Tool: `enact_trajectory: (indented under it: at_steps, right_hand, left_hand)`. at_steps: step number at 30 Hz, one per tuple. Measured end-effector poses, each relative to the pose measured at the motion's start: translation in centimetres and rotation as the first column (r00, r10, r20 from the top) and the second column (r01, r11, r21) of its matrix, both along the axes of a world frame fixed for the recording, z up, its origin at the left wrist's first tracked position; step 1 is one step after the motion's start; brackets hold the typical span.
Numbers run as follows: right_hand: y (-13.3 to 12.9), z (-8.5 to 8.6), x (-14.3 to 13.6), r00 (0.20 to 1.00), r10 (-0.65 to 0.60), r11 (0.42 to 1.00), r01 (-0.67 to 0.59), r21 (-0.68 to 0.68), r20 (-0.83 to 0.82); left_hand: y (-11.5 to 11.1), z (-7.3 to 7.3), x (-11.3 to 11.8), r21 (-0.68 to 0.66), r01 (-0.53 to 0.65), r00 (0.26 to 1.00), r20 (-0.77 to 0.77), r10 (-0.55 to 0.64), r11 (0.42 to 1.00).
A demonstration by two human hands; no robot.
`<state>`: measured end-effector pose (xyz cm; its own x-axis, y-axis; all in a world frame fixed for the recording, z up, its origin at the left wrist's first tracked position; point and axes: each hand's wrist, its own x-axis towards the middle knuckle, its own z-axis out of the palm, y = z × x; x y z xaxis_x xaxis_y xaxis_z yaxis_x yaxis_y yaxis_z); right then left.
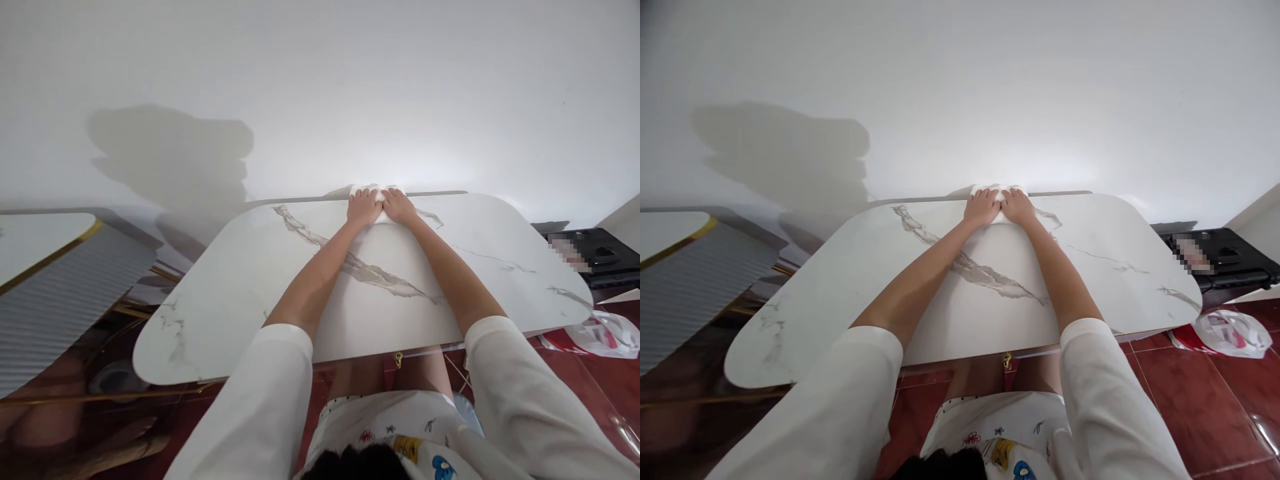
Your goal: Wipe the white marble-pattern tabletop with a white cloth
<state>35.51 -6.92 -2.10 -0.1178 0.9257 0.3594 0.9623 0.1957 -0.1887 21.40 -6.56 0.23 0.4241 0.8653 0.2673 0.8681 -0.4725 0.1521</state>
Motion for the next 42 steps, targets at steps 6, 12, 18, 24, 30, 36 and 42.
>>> enact_trajectory:
  at_steps: [6, 12, 18, 24, 30, 36, 42]
  right_hand:
    - [-2.8, 0.0, -0.7, 1.000, -0.015, 1.000, 0.015, -0.010, 0.002]
    - [-6.7, 0.3, -1.8, 0.999, -0.046, 0.998, 0.046, -0.046, 0.003]
    - [-11.2, 0.8, -3.1, 0.999, -0.042, 0.998, 0.042, -0.053, -0.003]
    - [-16.2, 1.3, -4.4, 0.999, -0.052, 0.994, 0.051, -0.099, -0.006]
    - [-22.4, 1.6, -6.4, 0.998, -0.060, 0.990, 0.060, -0.128, 0.006]
    - [-29.0, 1.7, -8.3, 0.998, -0.058, 0.991, 0.058, -0.121, -0.001]
    - [-31.0, 1.8, -7.4, 0.999, -0.005, 0.991, 0.001, -0.134, -0.032]
  left_hand:
    - [-2.4, 0.1, -0.8, -0.008, 0.025, 1.000, 0.003, -0.025, 1.000]
    - [-6.2, 0.1, -1.7, -0.010, 0.031, 0.999, -0.006, -0.031, 0.999]
    - [-10.1, 0.6, -2.7, -0.056, 0.035, 0.997, -0.060, -0.038, 0.998]
    - [-14.7, 1.0, -4.0, -0.061, 0.050, 0.996, -0.074, -0.055, 0.997]
    - [-20.3, 1.7, -6.0, -0.102, 0.051, 0.988, -0.143, -0.065, 0.993]
    - [-26.7, 1.3, -7.7, -0.076, 0.007, 0.991, -0.130, -0.017, 0.997]
    - [-30.0, 1.0, -6.8, -0.027, -0.081, 0.993, -0.093, 0.078, 0.996]
